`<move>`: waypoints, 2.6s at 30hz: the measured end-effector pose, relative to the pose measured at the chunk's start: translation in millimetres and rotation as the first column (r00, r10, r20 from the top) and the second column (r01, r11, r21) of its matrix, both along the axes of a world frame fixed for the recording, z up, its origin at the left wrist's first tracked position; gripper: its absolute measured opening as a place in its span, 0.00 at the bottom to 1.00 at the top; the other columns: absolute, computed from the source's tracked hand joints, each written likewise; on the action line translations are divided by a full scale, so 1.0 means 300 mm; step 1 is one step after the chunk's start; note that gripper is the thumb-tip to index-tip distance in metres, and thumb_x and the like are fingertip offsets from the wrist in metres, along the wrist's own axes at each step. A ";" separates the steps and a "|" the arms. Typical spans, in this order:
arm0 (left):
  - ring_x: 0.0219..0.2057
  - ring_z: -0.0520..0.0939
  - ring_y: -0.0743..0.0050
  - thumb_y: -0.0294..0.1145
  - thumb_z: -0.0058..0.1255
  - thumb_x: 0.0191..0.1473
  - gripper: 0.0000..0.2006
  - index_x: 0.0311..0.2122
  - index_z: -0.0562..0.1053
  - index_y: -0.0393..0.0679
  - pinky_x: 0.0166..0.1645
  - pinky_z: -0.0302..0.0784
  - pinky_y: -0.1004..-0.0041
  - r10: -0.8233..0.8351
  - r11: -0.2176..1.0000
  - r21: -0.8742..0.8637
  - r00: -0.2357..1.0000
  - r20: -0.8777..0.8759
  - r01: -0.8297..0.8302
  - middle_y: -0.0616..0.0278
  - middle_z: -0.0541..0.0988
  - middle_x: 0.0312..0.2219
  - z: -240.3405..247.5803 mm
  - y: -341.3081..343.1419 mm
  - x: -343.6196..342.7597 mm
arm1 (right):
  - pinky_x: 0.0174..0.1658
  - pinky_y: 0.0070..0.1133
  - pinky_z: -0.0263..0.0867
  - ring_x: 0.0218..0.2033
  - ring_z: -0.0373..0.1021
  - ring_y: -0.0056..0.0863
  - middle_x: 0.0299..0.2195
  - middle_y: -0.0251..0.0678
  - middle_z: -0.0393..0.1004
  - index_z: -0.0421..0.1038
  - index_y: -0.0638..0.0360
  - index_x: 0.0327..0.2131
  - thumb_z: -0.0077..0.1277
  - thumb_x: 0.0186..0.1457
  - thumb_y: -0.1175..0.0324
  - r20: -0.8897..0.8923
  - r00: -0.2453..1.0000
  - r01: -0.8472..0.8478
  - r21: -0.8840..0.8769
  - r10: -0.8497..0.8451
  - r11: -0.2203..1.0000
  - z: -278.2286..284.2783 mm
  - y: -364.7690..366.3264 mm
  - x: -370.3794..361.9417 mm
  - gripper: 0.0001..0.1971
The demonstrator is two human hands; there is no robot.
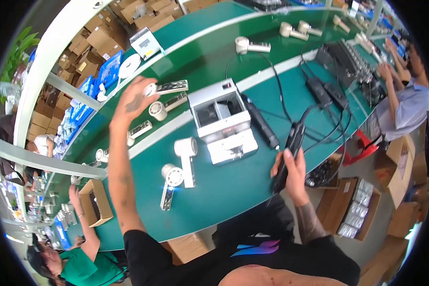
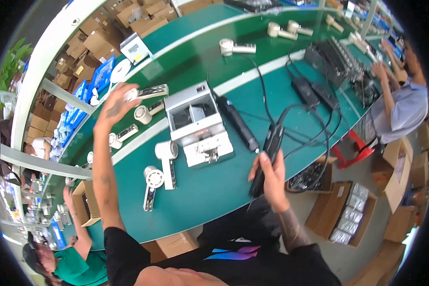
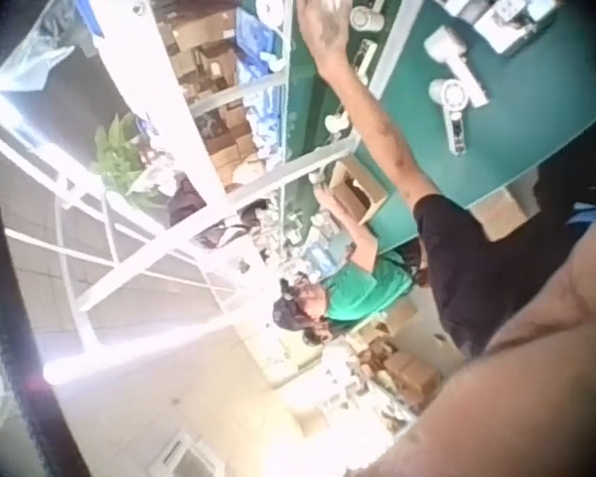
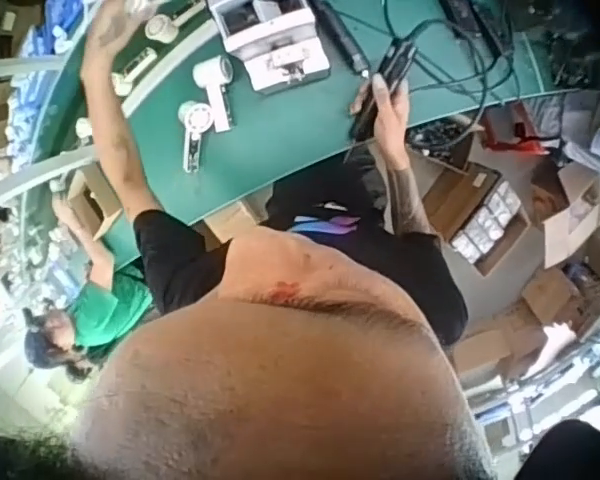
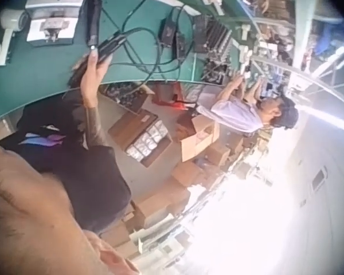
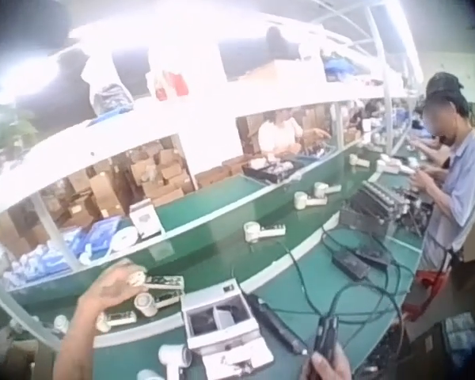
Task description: The person assembles electronic components and plastic housing onto printed circuit boards using an electric screwdriver to secure them with screws.
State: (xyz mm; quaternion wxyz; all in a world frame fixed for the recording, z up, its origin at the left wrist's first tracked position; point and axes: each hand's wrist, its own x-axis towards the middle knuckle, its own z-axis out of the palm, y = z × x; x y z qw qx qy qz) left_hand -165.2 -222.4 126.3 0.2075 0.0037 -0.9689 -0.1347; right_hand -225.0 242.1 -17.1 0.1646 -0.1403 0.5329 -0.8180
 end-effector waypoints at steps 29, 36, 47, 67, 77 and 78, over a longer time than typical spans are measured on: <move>0.33 0.82 0.50 0.31 0.73 0.39 0.24 0.42 0.73 0.43 0.38 0.79 0.61 0.161 0.945 0.257 0.972 0.168 -0.201 0.54 0.77 0.36 -0.346 0.930 0.505 | 0.26 0.29 0.71 0.25 0.77 0.41 0.26 0.39 0.78 0.73 0.57 0.48 0.63 0.43 0.77 -0.669 0.238 -0.111 0.702 0.704 0.704 0.143 -0.089 0.087 0.24; 0.35 0.82 0.45 0.28 0.73 0.36 0.26 0.40 0.69 0.43 0.37 0.78 0.59 0.209 0.903 0.319 0.942 0.263 -0.289 0.51 0.77 0.34 -0.316 0.943 0.465 | 0.29 0.36 0.72 0.29 0.78 0.42 0.33 0.37 0.78 0.68 0.54 0.53 0.59 0.44 0.74 -0.680 0.192 0.060 0.728 0.708 0.683 0.150 -0.056 0.099 0.28; 0.42 0.79 0.55 0.40 0.67 0.48 0.17 0.38 0.78 0.38 0.41 0.77 0.62 0.105 0.936 0.296 0.953 0.285 -0.192 0.55 0.76 0.42 -0.343 0.917 0.441 | 0.36 0.34 0.72 0.35 0.77 0.48 0.35 0.46 0.79 0.68 0.54 0.55 0.62 0.47 0.74 -0.568 0.355 -0.125 0.758 0.742 0.640 0.151 -0.048 0.020 0.28; 0.41 0.78 0.51 0.28 0.64 0.45 0.11 0.36 0.77 0.42 0.46 0.73 0.61 0.217 0.643 0.653 0.913 0.345 -0.400 0.58 0.76 0.38 -0.421 0.965 0.433 | 0.34 0.32 0.72 0.33 0.77 0.48 0.34 0.46 0.79 0.68 0.57 0.55 0.63 0.44 0.76 -0.540 0.341 -0.226 0.748 0.770 0.624 0.130 -0.028 -0.016 0.30; 0.54 0.75 0.47 0.18 0.66 0.39 0.13 0.34 0.79 0.38 0.52 0.74 0.57 0.196 0.887 0.434 0.979 -0.050 -0.155 0.54 0.73 0.44 -0.460 1.025 0.448 | 0.31 0.31 0.72 0.30 0.77 0.45 0.32 0.44 0.79 0.70 0.56 0.52 0.63 0.41 0.79 -0.623 0.346 -0.196 0.683 0.702 0.703 0.114 -0.041 0.017 0.30; 0.54 0.75 0.47 0.18 0.66 0.39 0.13 0.34 0.79 0.38 0.52 0.74 0.57 0.197 0.886 0.437 0.979 -0.046 -0.157 0.54 0.73 0.44 -0.468 1.028 0.453 | 0.31 0.31 0.72 0.30 0.77 0.45 0.32 0.44 0.79 0.70 0.56 0.52 0.63 0.41 0.79 -0.619 0.347 -0.199 0.685 0.704 0.701 0.110 -0.039 0.017 0.30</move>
